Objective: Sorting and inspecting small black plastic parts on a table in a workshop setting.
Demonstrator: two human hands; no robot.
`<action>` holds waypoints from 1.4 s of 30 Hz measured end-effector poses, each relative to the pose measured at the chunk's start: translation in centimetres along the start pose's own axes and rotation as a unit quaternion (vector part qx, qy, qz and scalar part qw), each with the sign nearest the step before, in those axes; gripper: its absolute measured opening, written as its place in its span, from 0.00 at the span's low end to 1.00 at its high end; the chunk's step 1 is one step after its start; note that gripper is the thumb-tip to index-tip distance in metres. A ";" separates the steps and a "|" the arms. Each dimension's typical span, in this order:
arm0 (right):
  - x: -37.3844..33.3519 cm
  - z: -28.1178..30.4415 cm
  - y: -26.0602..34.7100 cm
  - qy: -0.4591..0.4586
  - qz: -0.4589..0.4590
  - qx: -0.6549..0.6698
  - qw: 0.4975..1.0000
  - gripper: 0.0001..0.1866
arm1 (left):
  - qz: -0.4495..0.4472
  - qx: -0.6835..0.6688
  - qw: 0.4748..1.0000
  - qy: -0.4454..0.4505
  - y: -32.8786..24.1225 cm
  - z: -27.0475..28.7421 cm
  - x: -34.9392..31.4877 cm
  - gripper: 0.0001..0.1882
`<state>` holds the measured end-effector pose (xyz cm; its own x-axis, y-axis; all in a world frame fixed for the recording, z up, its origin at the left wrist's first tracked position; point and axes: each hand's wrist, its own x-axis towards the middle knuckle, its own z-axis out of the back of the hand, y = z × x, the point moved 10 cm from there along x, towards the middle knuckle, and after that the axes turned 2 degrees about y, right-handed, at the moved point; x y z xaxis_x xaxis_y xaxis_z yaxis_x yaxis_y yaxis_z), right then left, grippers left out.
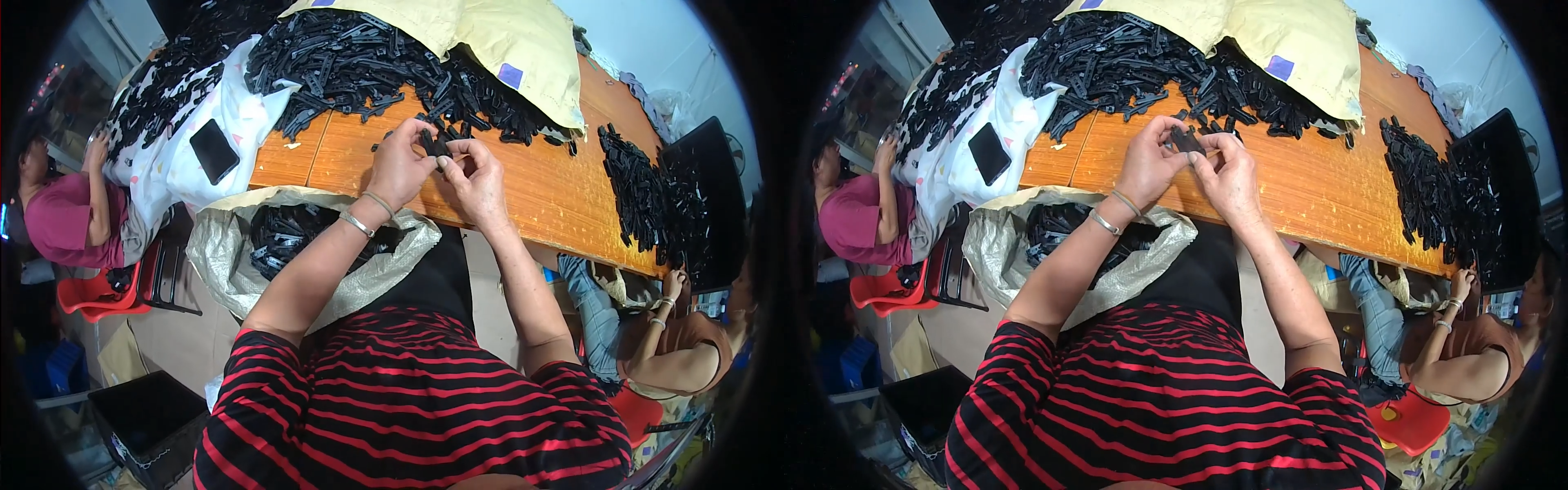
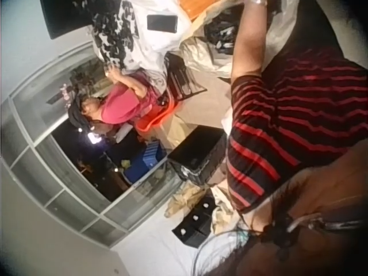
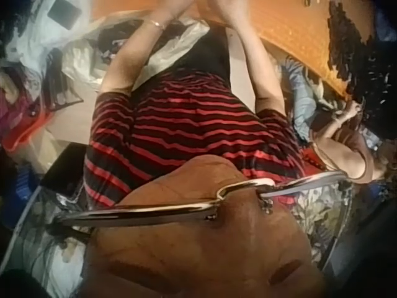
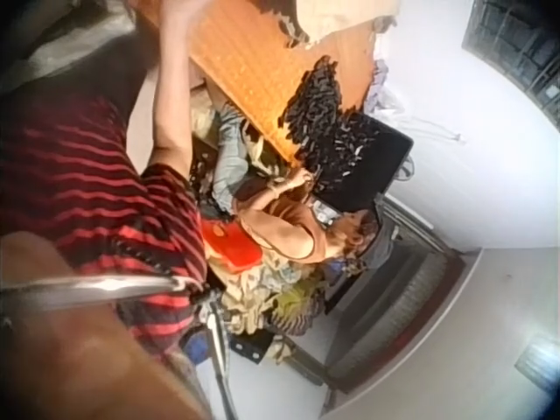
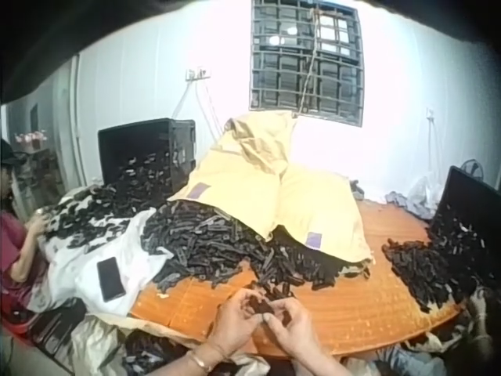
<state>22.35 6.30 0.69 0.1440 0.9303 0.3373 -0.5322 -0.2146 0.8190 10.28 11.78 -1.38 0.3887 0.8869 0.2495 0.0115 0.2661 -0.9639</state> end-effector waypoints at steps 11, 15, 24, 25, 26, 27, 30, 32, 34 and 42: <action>-0.2 0.3 1.5 -0.029 0.058 -0.018 0.998 0.09 | -0.027 -0.087 0.996 -0.001 0.6 0.3 -0.5 0.18; -0.2 0.5 1.7 -0.035 0.068 -0.018 0.997 0.09 | -0.032 -0.038 0.999 0.006 0.4 0.1 -0.4 0.18; -0.6 1.1 4.2 -0.052 0.124 -0.034 0.990 0.10 | -0.074 -0.086 0.993 -0.015 -4.1 -0.1 -2.4 0.19; -0.6 1.1 4.5 -0.054 0.135 -0.021 0.989 0.11 | -0.089 -0.052 0.994 -0.037 -4.6 0.3 -2.5 0.18; -0.6 1.0 4.9 -0.054 0.135 -0.020 0.989 0.11 | -0.089 -0.052 0.994 -0.038 -4.8 0.5 -2.6 0.18; -0.5 1.2 5.0 -0.056 0.112 0.011 0.992 0.12 | -0.117 -0.009 0.992 -0.045 -5.5 0.8 -2.7 0.17; -0.1 1.0 4.3 -0.037 0.063 0.081 0.994 0.15 | -0.170 0.042 0.983 -0.051 -7.0 1.2 -2.9 0.15; 0.1 0.7 3.6 -0.017 0.035 0.121 0.992 0.16 | -0.194 0.051 0.978 -0.050 -7.8 1.3 -3.1 0.15; 0.1 -0.4 2.7 0.034 0.012 0.123 0.992 0.17 | -0.148 0.031 0.987 -0.054 -7.0 1.6 -3.0 0.15; 0.4 -0.7 2.5 -0.008 0.025 0.067 0.997 0.13 | -0.127 -0.020 0.986 -0.103 -6.4 1.9 -3.3 0.11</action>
<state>20.46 6.36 2.58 0.1332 0.9129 0.3858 -0.4231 -0.2996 0.8551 7.21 7.88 4.11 0.1730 0.8528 0.4928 0.1221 0.4779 -0.8699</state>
